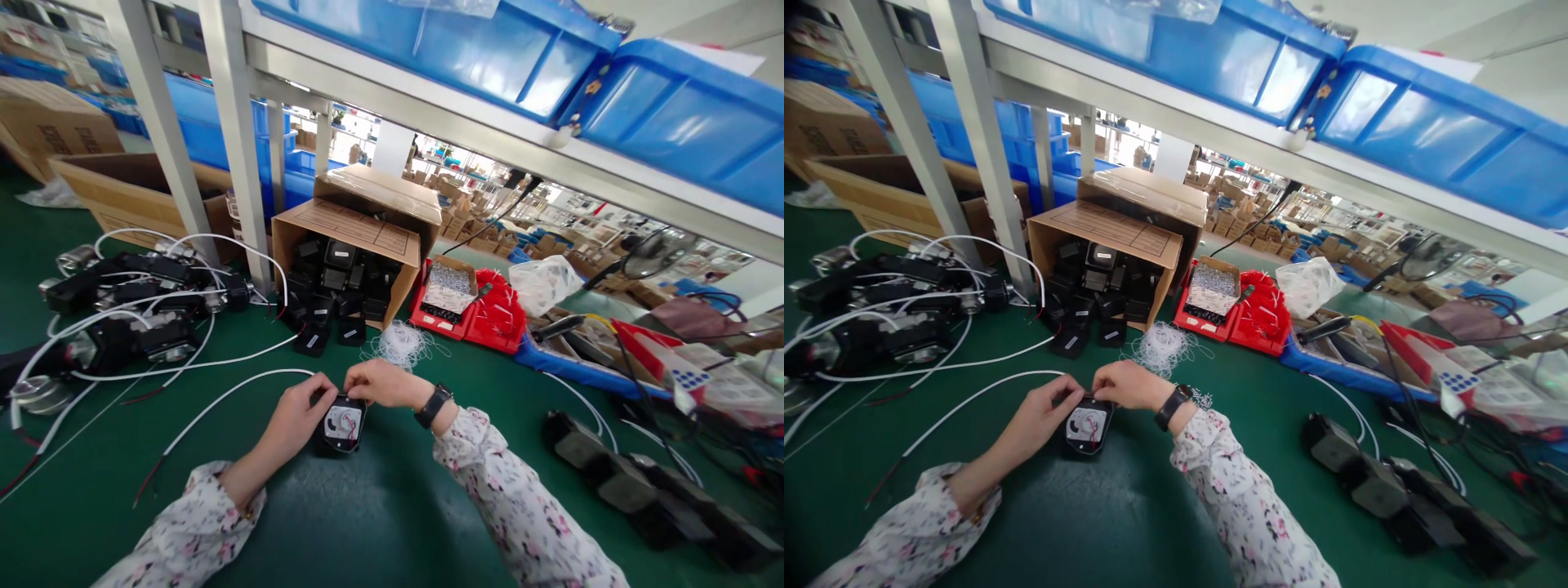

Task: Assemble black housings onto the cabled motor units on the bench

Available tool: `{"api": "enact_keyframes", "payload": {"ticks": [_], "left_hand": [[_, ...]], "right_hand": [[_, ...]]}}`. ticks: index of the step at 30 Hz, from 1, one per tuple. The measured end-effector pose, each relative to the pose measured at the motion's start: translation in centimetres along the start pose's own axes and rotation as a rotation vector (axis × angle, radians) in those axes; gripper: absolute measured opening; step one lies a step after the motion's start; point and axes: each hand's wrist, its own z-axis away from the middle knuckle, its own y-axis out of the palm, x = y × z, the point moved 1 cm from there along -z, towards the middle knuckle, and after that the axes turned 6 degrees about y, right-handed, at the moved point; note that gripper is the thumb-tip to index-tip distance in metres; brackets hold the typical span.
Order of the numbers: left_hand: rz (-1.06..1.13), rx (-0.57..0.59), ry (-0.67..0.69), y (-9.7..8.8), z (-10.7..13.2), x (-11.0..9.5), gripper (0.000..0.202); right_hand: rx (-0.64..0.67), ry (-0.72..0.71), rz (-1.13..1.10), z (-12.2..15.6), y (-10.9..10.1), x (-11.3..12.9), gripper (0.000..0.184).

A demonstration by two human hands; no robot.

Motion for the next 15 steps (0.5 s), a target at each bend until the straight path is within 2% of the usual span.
{"api": "enact_keyframes", "payload": {"ticks": [5,11,15], "left_hand": [[0.032,0.003,-0.015,0.0,0.2,-0.1,0.024],[0.175,0.014,-0.048,-0.1,0.5,0.2,0.019],[0.304,0.046,-0.067,-0.3,0.5,0.3,0.02]], "right_hand": [[-0.127,0.027,-0.042,1.3,0.9,-0.2,0.006],[-0.388,0.065,-0.177,2.2,2.6,-0.7,0.009],[-0.382,0.087,-0.432,1.6,3.4,-1.5,0.009]]}}
